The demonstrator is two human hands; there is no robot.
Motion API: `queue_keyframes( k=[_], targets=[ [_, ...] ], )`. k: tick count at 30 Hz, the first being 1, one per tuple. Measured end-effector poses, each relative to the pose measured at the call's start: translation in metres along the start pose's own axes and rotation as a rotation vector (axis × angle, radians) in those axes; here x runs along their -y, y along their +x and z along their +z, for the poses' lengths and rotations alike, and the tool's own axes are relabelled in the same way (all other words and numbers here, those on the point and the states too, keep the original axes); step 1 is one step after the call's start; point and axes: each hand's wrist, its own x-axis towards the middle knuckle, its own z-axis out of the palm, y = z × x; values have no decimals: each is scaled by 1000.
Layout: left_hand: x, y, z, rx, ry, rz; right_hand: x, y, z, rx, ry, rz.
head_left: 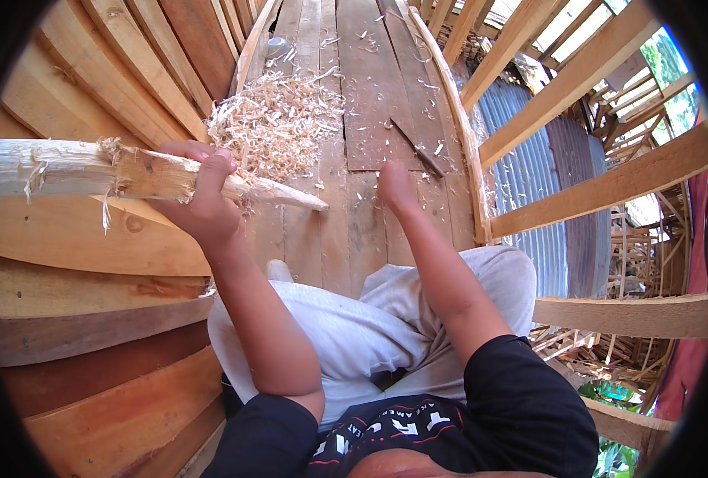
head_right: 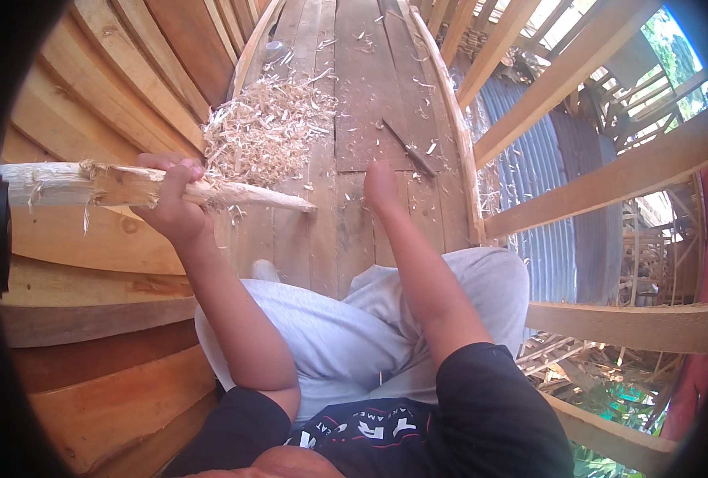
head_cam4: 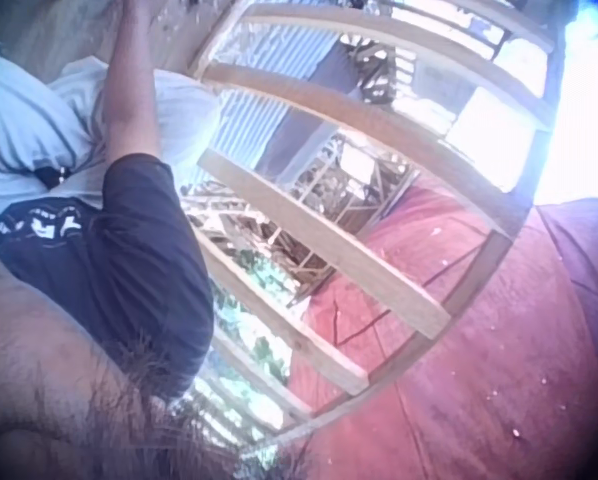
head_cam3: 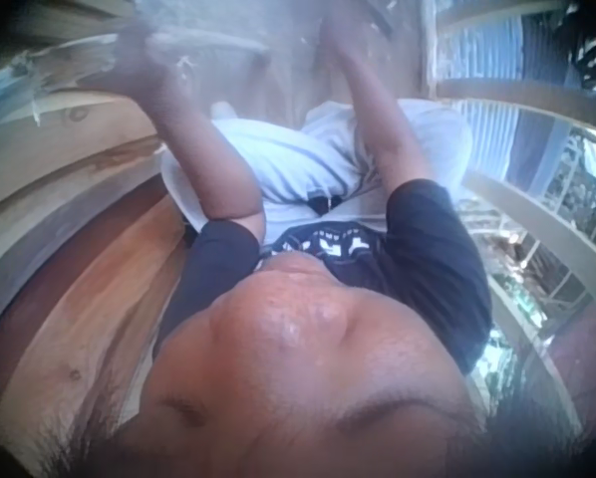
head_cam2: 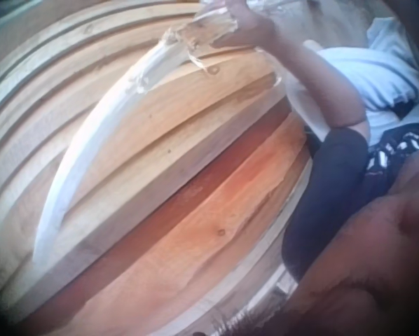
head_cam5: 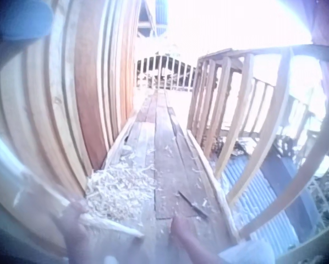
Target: The person sits inside a wooden boat and uses a knife to carve a long piece of wood, peeling away shavings. The person rotates the wood and continues carving along its length.
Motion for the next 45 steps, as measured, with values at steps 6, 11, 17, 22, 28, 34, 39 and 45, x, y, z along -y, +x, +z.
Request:
queue_keyframes(
  k=[6,11,17,22,28,34,39,45],
  targets=[
    [-3,-1,1,2,-36,-34,-26,6,-19,383,80,-148],
    [-4,-1,0,-22,-37,-47,-5,-7,-30,313,36,-237],
    [-4,0,2,-26,-71,-78,-4,-14,-8,236,-85,-328],
    [-2,0,-1,-34,-74,-81,25,-27,-17,330,-12,-264],
    [-3,0,-1,-9,-58,-67,41,-55,0,258,40,-265],
    [-1,2,-3,-20,-53,-76,52,-67,16,198,-41,-316],
    [-4,4,-6,-86,-48,-90,52,-11,-13,113,558,95],
    [-5,3,1,-76,-35,-104,74,70,-50,-610,1266,555]
  ],
)
